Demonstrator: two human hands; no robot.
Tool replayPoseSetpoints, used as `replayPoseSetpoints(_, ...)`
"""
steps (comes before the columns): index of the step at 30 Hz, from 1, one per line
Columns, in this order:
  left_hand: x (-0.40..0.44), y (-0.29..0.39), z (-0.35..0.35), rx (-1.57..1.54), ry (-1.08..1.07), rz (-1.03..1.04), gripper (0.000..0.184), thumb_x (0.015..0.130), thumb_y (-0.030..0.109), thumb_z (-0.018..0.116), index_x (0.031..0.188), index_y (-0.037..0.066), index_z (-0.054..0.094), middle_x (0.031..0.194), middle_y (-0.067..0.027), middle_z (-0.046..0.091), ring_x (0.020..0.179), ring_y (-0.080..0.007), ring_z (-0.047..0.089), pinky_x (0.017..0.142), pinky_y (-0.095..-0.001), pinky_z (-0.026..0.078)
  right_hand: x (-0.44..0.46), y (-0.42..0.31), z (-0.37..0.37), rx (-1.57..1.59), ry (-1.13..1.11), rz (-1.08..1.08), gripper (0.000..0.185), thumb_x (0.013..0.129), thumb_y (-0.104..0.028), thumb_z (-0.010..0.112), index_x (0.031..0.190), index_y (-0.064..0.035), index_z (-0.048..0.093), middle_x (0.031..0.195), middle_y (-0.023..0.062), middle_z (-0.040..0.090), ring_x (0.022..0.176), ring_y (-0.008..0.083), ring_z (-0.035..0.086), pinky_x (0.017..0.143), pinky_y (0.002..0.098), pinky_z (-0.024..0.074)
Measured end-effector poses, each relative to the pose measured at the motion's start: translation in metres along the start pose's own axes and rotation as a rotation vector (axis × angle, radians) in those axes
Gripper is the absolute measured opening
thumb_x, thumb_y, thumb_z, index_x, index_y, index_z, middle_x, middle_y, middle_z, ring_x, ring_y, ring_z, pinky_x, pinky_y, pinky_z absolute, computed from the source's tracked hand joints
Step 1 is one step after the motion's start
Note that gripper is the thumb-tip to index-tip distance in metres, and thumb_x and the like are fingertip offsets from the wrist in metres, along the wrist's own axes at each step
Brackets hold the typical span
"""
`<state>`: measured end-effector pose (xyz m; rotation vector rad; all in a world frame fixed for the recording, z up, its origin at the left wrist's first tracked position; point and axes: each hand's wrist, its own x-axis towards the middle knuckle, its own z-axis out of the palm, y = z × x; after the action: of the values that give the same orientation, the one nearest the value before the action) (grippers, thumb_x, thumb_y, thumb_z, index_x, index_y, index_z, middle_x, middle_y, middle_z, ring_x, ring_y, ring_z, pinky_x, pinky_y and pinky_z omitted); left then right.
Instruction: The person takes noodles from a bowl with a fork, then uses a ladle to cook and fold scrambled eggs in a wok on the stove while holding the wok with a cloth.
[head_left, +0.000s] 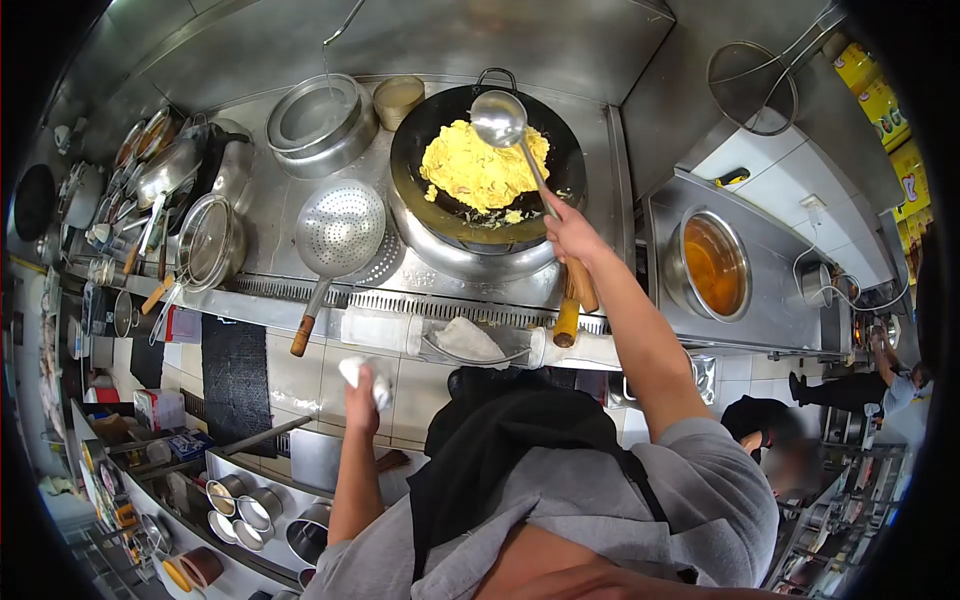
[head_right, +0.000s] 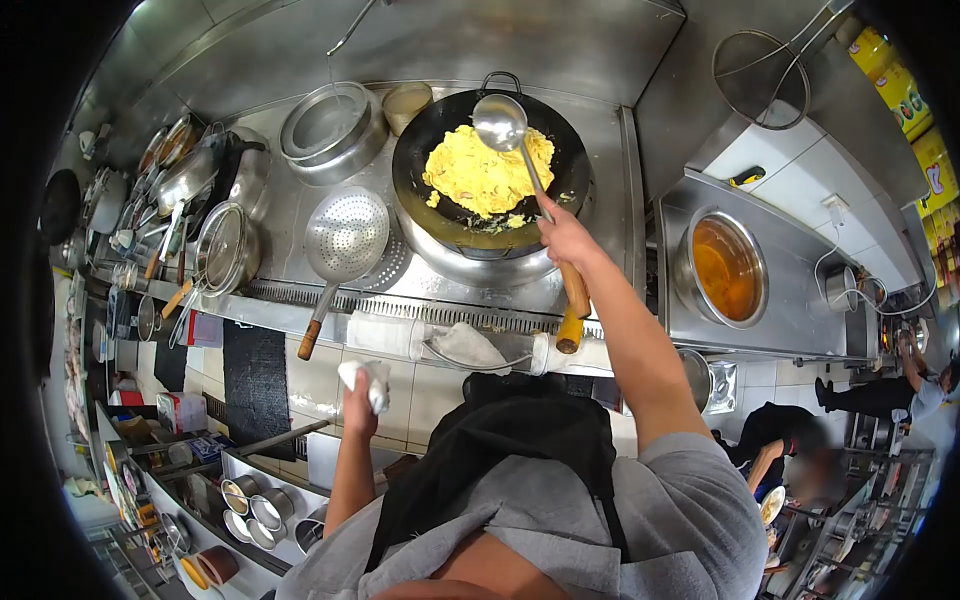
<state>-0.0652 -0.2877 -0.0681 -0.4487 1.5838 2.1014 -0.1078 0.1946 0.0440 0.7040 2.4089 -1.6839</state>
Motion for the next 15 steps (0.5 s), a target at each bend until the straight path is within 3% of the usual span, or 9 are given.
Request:
replayPoseSetpoints(1,-0.014,0.008,-0.002,0.011,0.051,0.012,0.031,0.099,0.034,0.055,0.111,0.005,0.053,0.084,-0.0047,0.060,0.066,-0.0152,0.059,0.054,-0.0295,0.048,0.000,-0.005,0.006,0.273,-0.107,0.080,0.058,0.100,-0.016,0.046,0.154,-0.0284,0.027,0.068,0.0021,0.047,0.048,0.0103,0.043,0.046,0.0298,0.0440)
replayPoseSetpoints(2,-0.016,0.003,-0.011,-0.006,0.091,0.037,0.031,0.099,0.034,0.055,0.110,0.006,0.053,0.084,-0.0046,0.060,0.066,-0.0150,0.059,0.054,-0.0295,0.048,0.006,-0.008,0.013,0.374,-0.120,0.153,0.058,0.101,-0.014,0.043,0.153,-0.0319,0.027,0.065,-0.0008,0.044,0.047,0.0086,0.038,0.043,0.0260,0.0381)
replayPoseSetpoints(5,-0.022,0.008,-0.015,0.007,0.118,0.086,0.030,0.099,0.033,0.055,0.109,0.006,0.053,0.083,-0.0039,0.059,0.066,-0.0140,0.058,0.054,-0.0292,0.047,0.024,-0.004,0.022,0.413,-0.152,0.196,0.059,0.101,-0.015,0.043,0.154,-0.0325,0.024,0.065,-0.0012,0.043,0.047,0.0088,0.037,0.044,0.0266,0.0384)
replayPoseSetpoints(7,-0.021,0.015,-0.012,0.030,0.107,0.111,0.029,0.099,0.033,0.055,0.109,0.005,0.053,0.083,-0.0034,0.058,0.067,-0.0133,0.057,0.055,-0.0290,0.047,0.027,-0.009,0.029,0.321,-0.141,0.170,0.059,0.101,-0.015,0.044,0.154,-0.0306,0.025,0.066,-0.0005,0.044,0.047,0.0091,0.038,0.044,0.0275,0.0387)
replayPoseSetpoints(9,-0.016,0.018,-0.009,0.126,0.059,0.158,0.030,0.098,0.033,0.055,0.110,0.005,0.052,0.084,-0.0021,0.056,0.068,-0.0117,0.054,0.058,-0.0277,0.045,0.021,-0.016,0.035,-0.213,0.006,0.040,0.058,0.100,-0.015,0.044,0.154,-0.0300,0.026,0.066,0.0002,0.045,0.046,0.0092,0.039,0.043,0.0282,0.0385)
replayPoseSetpoints(11,-0.010,0.020,-0.003,0.171,0.036,0.180,0.030,0.098,0.033,0.055,0.110,0.005,0.052,0.084,-0.0015,0.055,0.069,-0.0109,0.053,0.059,-0.0271,0.044,0.000,-0.030,0.041,-0.211,0.025,0.010,0.057,0.100,-0.014,0.043,0.153,-0.0284,0.029,0.065,0.0006,0.046,0.045,0.0100,0.040,0.042,0.0287,0.0384)
replayPoseSetpoints(13,-0.008,0.018,0.005,0.184,0.004,0.257,0.036,0.099,0.035,0.054,0.116,0.004,0.051,0.084,-0.0047,0.058,0.066,-0.0138,0.056,0.056,-0.0290,0.047,-0.006,-0.029,0.040,0.237,-0.122,0.118,0.057,0.100,-0.013,0.042,0.153,-0.0276,0.029,0.064,0.0001,0.045,0.045,0.0103,0.041,0.042,0.0291,0.0391)
replayPoseSetpoints(15,-0.003,0.013,0.016,0.187,-0.024,0.228,0.037,0.099,0.035,0.053,0.118,0.003,0.051,0.085,-0.0051,0.059,0.068,-0.0137,0.057,0.057,-0.0290,0.047,0.010,-0.015,0.039,0.269,-0.159,0.155,0.058,0.099,-0.012,0.042,0.153,-0.0274,0.029,0.064,0.0000,0.045,0.045,0.0102,0.041,0.042,0.0287,0.0391)
